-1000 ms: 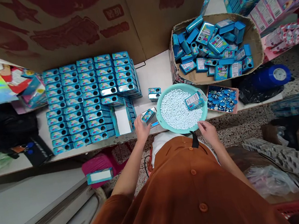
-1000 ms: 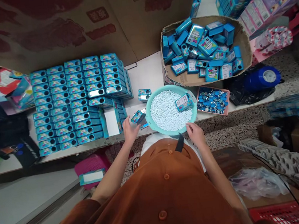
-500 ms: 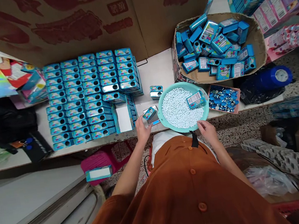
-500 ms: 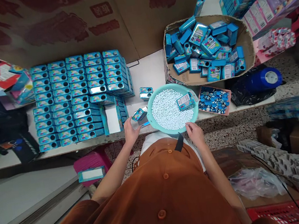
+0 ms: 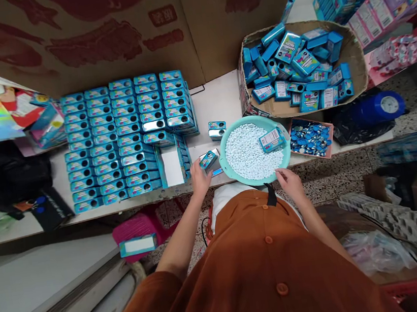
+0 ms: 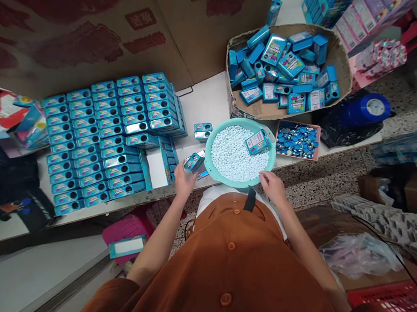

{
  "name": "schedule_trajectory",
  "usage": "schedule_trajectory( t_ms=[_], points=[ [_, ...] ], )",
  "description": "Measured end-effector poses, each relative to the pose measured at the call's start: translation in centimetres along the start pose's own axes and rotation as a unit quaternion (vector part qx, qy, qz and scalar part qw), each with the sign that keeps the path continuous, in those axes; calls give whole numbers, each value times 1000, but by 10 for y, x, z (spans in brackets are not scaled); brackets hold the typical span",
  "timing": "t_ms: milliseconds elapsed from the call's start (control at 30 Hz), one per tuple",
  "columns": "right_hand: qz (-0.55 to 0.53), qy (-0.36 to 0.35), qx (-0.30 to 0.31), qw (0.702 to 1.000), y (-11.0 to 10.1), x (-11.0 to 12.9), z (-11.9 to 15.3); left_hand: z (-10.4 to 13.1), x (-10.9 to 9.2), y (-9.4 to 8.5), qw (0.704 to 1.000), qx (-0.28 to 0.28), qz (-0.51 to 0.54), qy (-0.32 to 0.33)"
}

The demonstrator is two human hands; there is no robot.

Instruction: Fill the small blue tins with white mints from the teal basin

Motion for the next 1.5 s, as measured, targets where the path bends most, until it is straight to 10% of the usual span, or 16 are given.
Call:
schedule_trajectory(
  t_ms=[233,400,567,1233,1500],
  points=[
    [6,0,2,1000,-2,6,-1,-26,-8,7,993,-17,36,-108],
    [0,9,-14,1000,-4,4,3,-17,-64,-43,995,-93,34,29],
    [-5,10,-18,1000,0,4,3,-17,-100,-52,992,-24,11,125],
    [-1,17,-19,1000,2,4,-1,-2,-93,-29,994,27,14,107],
    [4,15,-1,1000,0,4,-4,-3,-53,-35,990,-114,31,-76]
  ],
)
Point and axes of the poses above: each hand's wrist, its own z-axis away from the middle knuckle, its own y-axis out of the palm, x = y × z, the point moved 1 cm from there along -z, towards the middle knuckle, and after that the axes turned 3 degrees about z, right-handed, at the moved point
